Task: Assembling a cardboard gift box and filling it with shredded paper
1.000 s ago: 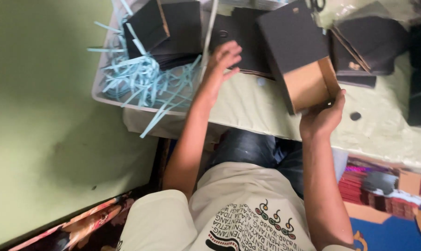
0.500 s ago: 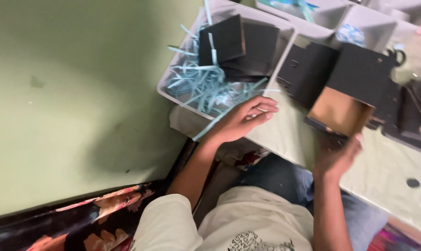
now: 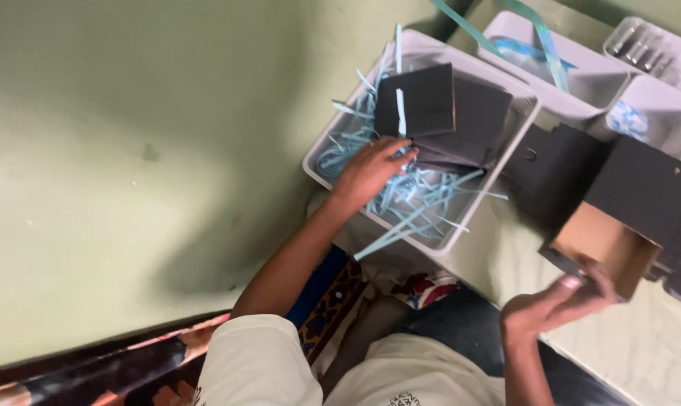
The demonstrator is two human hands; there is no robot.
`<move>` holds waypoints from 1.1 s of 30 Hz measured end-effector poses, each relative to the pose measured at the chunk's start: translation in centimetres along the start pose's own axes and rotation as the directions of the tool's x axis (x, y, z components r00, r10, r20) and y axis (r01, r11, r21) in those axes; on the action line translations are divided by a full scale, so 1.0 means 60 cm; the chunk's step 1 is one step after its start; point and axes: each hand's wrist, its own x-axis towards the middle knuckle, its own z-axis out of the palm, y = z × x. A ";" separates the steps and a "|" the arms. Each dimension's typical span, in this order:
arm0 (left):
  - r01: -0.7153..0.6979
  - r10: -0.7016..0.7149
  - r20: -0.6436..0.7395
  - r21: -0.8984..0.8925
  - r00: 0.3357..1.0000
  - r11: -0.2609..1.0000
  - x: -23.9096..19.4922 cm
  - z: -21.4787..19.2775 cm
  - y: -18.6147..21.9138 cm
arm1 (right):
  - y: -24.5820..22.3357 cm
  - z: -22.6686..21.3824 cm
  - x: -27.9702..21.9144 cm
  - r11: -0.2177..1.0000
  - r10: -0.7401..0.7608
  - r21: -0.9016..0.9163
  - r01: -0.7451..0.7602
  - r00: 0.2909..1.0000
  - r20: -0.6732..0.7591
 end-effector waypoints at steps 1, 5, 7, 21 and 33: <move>0.002 -0.002 -0.001 0.008 1.000 1.000 0.003 -0.004 0.001 | 0.017 0.008 -0.013 1.000 0.000 0.008 0.000 1.000 -0.001; 0.086 -0.088 -0.019 -0.104 0.996 0.991 0.007 0.014 0.004 | 0.070 0.065 -0.037 0.991 0.116 0.025 -0.135 0.923 0.366; 0.152 -0.173 -0.080 -0.219 0.982 0.964 0.006 0.039 -0.006 | 0.063 0.112 -0.020 0.989 0.101 0.046 -0.141 0.867 0.487; 0.090 -0.146 -0.086 -0.467 0.986 0.880 0.015 -0.053 0.006 | 0.039 0.280 0.013 0.986 0.069 -0.141 0.085 0.566 0.821; 0.157 -0.383 -0.129 -0.759 0.915 0.632 0.037 -0.152 0.061 | 0.030 0.285 0.026 0.989 0.129 -0.048 -0.141 0.647 0.751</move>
